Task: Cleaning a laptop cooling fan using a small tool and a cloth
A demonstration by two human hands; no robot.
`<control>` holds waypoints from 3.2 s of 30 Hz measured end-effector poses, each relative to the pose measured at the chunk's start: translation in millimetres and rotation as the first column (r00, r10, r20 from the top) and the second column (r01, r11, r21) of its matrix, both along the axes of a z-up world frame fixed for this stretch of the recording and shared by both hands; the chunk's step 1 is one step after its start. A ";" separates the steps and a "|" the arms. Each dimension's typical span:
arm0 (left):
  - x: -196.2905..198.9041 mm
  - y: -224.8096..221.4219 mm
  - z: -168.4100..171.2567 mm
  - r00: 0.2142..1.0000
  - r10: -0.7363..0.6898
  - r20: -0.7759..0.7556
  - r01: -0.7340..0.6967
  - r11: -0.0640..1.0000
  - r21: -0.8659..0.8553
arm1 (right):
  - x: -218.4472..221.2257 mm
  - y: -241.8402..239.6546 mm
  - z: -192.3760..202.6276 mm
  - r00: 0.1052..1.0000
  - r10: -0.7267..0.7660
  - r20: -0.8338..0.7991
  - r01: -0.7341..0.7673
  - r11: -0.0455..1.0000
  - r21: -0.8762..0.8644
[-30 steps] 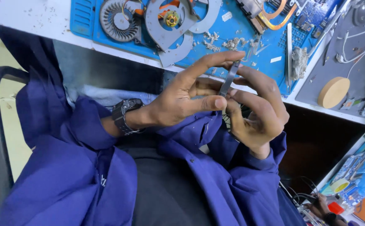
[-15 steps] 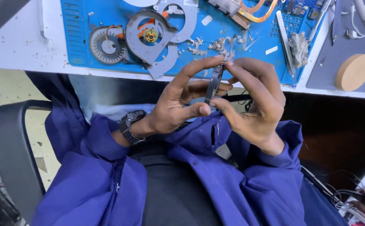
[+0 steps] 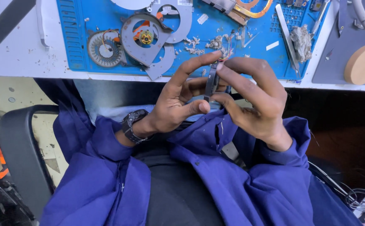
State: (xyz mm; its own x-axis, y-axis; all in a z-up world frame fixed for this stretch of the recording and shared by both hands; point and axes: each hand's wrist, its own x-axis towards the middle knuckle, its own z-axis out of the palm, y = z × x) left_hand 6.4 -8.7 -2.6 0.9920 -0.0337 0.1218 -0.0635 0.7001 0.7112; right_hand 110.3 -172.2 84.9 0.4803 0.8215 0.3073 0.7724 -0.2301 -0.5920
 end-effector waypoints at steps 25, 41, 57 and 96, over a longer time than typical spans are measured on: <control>26.3 29.9 12.4 0.997 0.043 0.068 -0.053 0.986 0.155 | 32.2 27.6 -12.1 0.965 0.071 0.254 -0.102 0.989 0.108; 24.9 42.7 11.4 0.997 -0.065 0.029 0.057 0.976 0.210 | 17.5 33.2 0.4 0.973 0.069 0.219 -0.057 0.997 -0.060; 22.1 33.0 13.3 1.000 -0.025 0.004 0.024 0.975 0.220 | 14.4 26.8 -5.6 0.949 0.007 0.314 -0.013 1.000 0.019; 24.2 29.8 19.2 0.982 -0.125 -0.144 0.106 0.986 -0.132 | 18.3 29.9 -3.4 0.979 0.085 0.187 -0.081 0.996 -0.030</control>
